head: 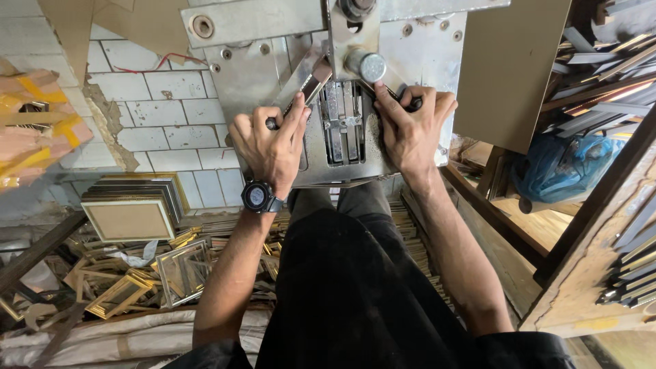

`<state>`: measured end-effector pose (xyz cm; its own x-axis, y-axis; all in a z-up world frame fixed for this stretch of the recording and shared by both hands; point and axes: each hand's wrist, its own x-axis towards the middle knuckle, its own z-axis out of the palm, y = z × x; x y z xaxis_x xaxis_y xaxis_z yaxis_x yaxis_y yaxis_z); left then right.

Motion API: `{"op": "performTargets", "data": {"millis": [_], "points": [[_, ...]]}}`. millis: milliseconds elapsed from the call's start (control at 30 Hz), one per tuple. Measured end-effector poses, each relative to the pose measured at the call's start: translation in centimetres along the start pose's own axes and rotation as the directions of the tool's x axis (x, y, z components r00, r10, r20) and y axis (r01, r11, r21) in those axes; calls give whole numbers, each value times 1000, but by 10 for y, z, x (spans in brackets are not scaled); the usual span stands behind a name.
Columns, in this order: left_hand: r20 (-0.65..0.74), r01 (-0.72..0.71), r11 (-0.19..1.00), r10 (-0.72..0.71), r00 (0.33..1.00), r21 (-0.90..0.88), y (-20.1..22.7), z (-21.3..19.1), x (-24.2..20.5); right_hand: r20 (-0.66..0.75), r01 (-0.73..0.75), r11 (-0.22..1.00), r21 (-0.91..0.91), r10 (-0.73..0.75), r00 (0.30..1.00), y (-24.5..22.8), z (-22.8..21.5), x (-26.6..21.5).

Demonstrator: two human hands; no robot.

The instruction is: The person repeatedly picks up two pre-cut frame corner pieces, places them into a metal corner-joining machine, operates the machine to join the corners, and then removes the assembled frame. This cycle is repeated multiple times with different frame pieces.

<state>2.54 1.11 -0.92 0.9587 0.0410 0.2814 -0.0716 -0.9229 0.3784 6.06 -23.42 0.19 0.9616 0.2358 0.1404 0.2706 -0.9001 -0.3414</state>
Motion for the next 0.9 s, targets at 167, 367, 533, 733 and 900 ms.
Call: {"op": "performTargets", "data": {"millis": [167, 367, 533, 733, 900], "points": [[-8, 22, 999, -22, 1000, -30, 2, -1, 4, -40, 31, 999, -21, -32, 999, 1, 0, 1], [-33, 29, 994, -33, 999, -105, 2, -3, 2, -77, -13, 998, 55, 18, 997, -4, 1, -2], [-39, 38, 997, -41, 998, -68, 6, -4, 9, -50, 10, 1000, -21, -11, 999, -5, -7, 10], [-39, 5, 995, -9, 999, -99, 4, -7, -8, -127, 25, 1000, 7, -24, 992, -11, -5, -12], [-95, -32, 989, 18, 995, -147, -7, 6, 2, -227, 73, 984, 165, -35, 973, -2, -5, 12]]}}
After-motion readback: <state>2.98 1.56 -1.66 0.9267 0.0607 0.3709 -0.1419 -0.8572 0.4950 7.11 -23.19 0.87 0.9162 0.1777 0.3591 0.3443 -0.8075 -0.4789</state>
